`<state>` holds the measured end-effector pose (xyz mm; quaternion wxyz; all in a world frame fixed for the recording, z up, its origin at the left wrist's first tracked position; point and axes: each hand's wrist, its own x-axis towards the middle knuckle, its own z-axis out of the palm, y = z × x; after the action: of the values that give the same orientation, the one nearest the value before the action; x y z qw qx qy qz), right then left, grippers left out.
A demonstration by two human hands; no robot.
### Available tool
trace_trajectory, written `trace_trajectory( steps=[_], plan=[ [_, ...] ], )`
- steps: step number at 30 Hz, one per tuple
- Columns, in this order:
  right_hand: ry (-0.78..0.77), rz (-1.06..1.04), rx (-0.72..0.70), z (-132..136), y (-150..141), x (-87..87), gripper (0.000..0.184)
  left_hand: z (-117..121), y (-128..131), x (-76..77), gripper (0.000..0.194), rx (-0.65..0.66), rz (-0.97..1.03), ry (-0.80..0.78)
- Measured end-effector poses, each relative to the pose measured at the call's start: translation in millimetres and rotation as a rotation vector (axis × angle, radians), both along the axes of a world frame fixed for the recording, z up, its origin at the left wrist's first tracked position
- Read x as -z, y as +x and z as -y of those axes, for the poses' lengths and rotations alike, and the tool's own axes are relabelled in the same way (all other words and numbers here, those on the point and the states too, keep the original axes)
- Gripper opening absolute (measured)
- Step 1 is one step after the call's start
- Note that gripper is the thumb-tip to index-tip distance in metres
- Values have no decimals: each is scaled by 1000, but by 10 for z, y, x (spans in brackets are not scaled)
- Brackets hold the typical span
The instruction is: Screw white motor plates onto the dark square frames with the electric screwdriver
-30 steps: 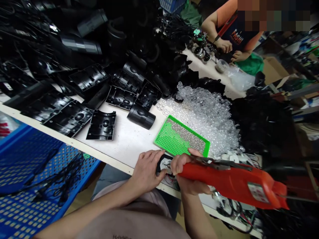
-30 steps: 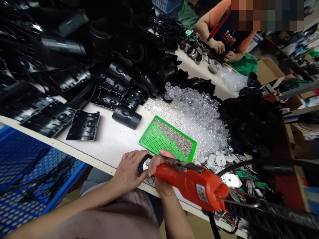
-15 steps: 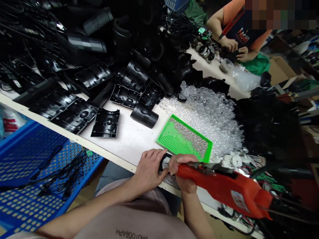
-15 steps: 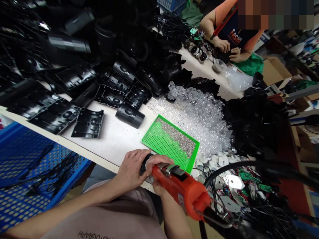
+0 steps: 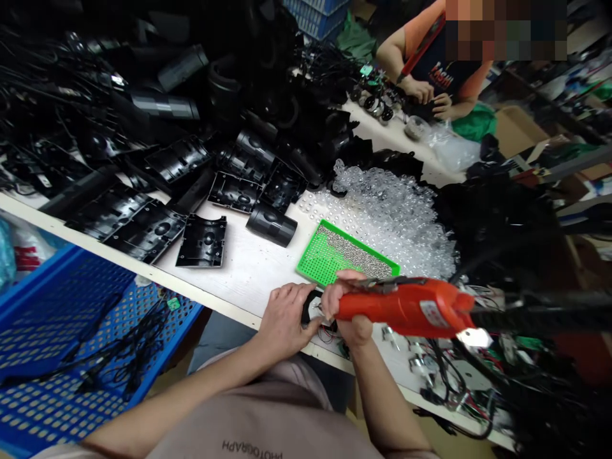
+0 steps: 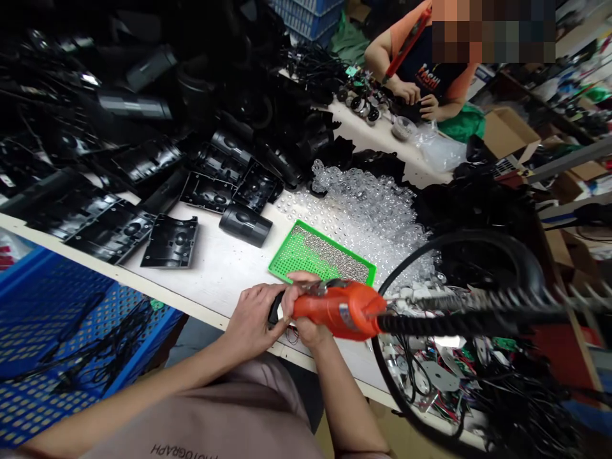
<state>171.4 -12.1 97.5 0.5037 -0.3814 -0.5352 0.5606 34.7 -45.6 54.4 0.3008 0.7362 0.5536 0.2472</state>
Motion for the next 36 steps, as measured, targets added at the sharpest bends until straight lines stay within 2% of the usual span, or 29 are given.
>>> trace_trajectory(
  steps=[2,3,5,7,9,12,14,18,21,24,27,30,32,34,36],
  plan=[
    [93,55,54,-75,127,-136,71,-11,-31,9,55,8,15,-1],
    [127,163,99,-87,213,-192,74,-17,-54,19,61,19,24,-5],
    [106,508,181,-40,367,-243,69,-34,-109,50,75,65,41,-16],
    [16,845,159,89,412,-189,52,-55,-164,91,82,126,53,-22],
    [-31,1091,83,245,319,-58,33,-81,-208,131,79,159,54,-7],
    [156,1353,182,393,92,137,24,-127,-244,164,69,154,48,41],
    [243,1403,225,414,26,195,22,-151,-252,156,64,153,46,68],
    [246,1255,200,417,71,214,18,-162,-232,96,58,161,35,95],
    [276,1288,276,436,81,227,21,-161,-202,66,57,158,13,109],
    [253,1211,245,404,168,176,21,-186,-209,58,60,170,-27,105],
    [27,801,374,311,420,84,22,-219,-269,43,62,140,-71,70],
    [-283,176,552,256,620,77,39,-205,-299,-16,65,140,-67,42],
    [-381,-128,580,295,616,117,48,-160,-242,-89,70,142,-22,66],
    [-365,-216,567,405,527,143,47,-102,-115,-173,74,137,71,90],
    [-257,-90,506,563,451,124,37,-50,43,-241,74,162,231,7]
  ],
)
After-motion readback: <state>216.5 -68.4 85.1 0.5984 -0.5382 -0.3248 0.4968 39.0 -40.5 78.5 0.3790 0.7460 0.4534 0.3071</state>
